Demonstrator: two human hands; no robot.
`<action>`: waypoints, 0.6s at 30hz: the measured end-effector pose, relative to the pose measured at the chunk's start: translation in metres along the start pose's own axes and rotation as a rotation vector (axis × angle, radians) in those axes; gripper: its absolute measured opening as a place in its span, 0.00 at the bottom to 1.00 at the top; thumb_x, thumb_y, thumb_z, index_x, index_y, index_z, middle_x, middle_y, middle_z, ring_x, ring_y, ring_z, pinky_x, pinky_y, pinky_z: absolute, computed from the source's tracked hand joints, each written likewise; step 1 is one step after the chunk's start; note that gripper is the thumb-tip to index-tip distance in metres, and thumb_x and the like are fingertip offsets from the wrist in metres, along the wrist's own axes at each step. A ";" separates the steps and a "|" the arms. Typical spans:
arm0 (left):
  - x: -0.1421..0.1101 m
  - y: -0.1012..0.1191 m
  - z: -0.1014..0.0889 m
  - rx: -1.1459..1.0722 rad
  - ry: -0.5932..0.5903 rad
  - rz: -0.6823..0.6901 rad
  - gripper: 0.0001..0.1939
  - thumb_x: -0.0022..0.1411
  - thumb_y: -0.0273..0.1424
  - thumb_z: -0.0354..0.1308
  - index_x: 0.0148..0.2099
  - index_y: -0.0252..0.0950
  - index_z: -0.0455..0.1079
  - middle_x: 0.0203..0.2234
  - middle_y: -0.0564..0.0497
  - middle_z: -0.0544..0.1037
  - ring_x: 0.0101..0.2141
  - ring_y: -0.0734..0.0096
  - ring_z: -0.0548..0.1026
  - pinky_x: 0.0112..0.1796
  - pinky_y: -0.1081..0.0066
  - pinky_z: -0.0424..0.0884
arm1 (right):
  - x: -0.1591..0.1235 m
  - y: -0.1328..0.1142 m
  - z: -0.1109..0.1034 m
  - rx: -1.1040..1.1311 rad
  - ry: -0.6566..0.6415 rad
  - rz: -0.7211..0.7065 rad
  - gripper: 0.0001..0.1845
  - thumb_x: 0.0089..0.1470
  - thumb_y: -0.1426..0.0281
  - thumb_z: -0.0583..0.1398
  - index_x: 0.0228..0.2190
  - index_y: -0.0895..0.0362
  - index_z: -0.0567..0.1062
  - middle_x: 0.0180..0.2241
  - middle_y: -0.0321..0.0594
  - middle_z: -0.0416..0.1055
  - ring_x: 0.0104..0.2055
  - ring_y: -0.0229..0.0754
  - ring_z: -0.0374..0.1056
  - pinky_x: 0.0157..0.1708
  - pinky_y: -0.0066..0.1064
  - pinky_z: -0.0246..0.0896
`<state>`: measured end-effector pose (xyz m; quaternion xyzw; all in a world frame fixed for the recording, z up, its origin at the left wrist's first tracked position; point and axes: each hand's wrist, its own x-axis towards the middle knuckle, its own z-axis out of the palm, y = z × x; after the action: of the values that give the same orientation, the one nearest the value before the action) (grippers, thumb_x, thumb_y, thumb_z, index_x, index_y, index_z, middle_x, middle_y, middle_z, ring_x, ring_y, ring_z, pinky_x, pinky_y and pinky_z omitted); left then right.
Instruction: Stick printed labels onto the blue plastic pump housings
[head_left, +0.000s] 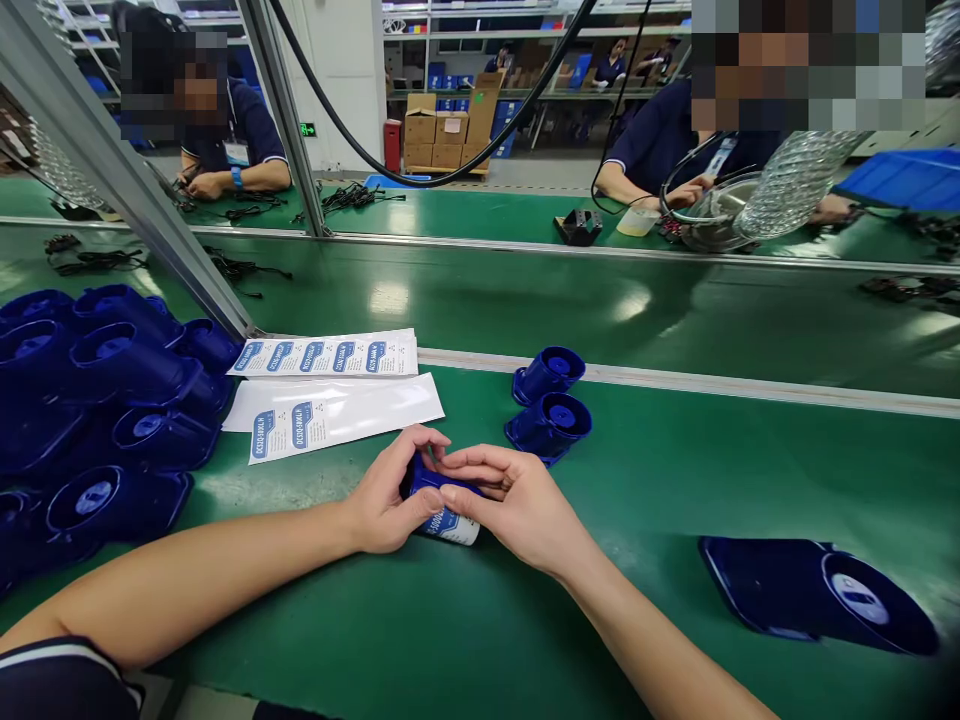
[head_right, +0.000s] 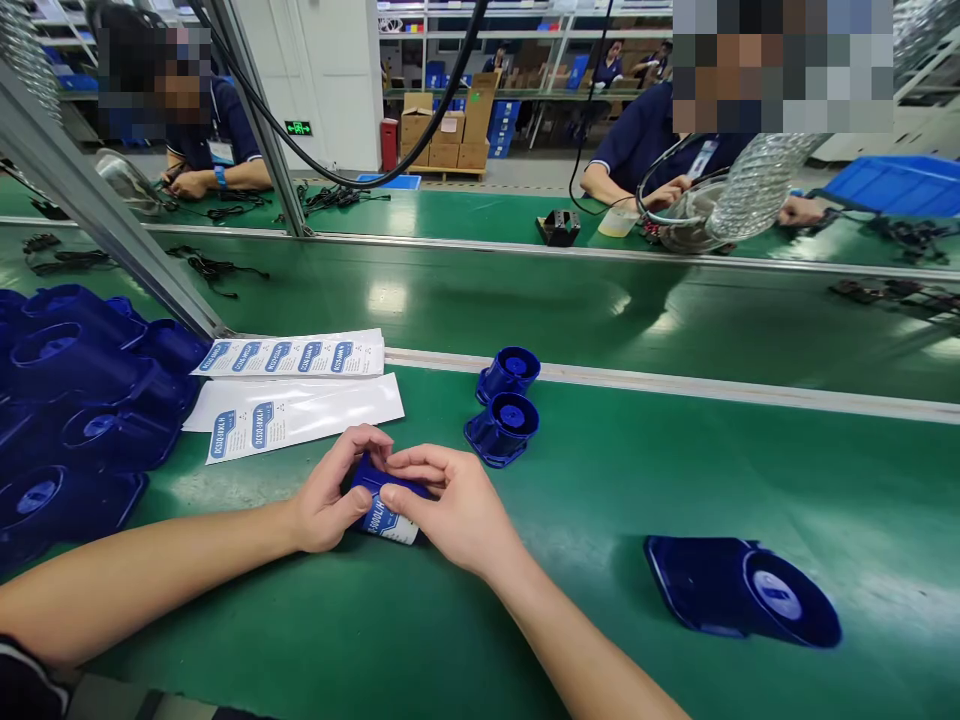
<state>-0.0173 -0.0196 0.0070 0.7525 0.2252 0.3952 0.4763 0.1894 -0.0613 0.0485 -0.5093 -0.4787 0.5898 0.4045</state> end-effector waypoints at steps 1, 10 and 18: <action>0.000 0.000 0.000 0.001 -0.003 0.001 0.26 0.75 0.50 0.56 0.64 0.39 0.62 0.48 0.43 0.71 0.44 0.59 0.71 0.47 0.59 0.71 | 0.000 -0.001 -0.001 -0.006 -0.015 -0.009 0.23 0.46 0.59 0.78 0.43 0.54 0.85 0.46 0.47 0.87 0.51 0.59 0.83 0.55 0.52 0.77; 0.002 0.000 -0.005 -0.014 -0.052 0.098 0.24 0.76 0.46 0.56 0.65 0.39 0.63 0.49 0.42 0.70 0.45 0.58 0.71 0.49 0.57 0.71 | -0.004 0.008 -0.034 -0.136 -0.105 -0.021 0.28 0.51 0.59 0.76 0.53 0.52 0.82 0.59 0.51 0.79 0.62 0.60 0.75 0.65 0.59 0.67; 0.004 -0.008 -0.002 -0.143 0.037 0.193 0.32 0.71 0.57 0.56 0.63 0.39 0.66 0.48 0.41 0.71 0.47 0.55 0.71 0.51 0.54 0.73 | 0.000 0.023 -0.032 0.267 -0.302 0.161 0.33 0.50 0.52 0.77 0.54 0.55 0.84 0.49 0.51 0.85 0.48 0.55 0.83 0.50 0.45 0.76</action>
<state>-0.0160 -0.0120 0.0021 0.7274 0.1318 0.4678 0.4844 0.2213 -0.0610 0.0255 -0.3939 -0.4093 0.7478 0.3436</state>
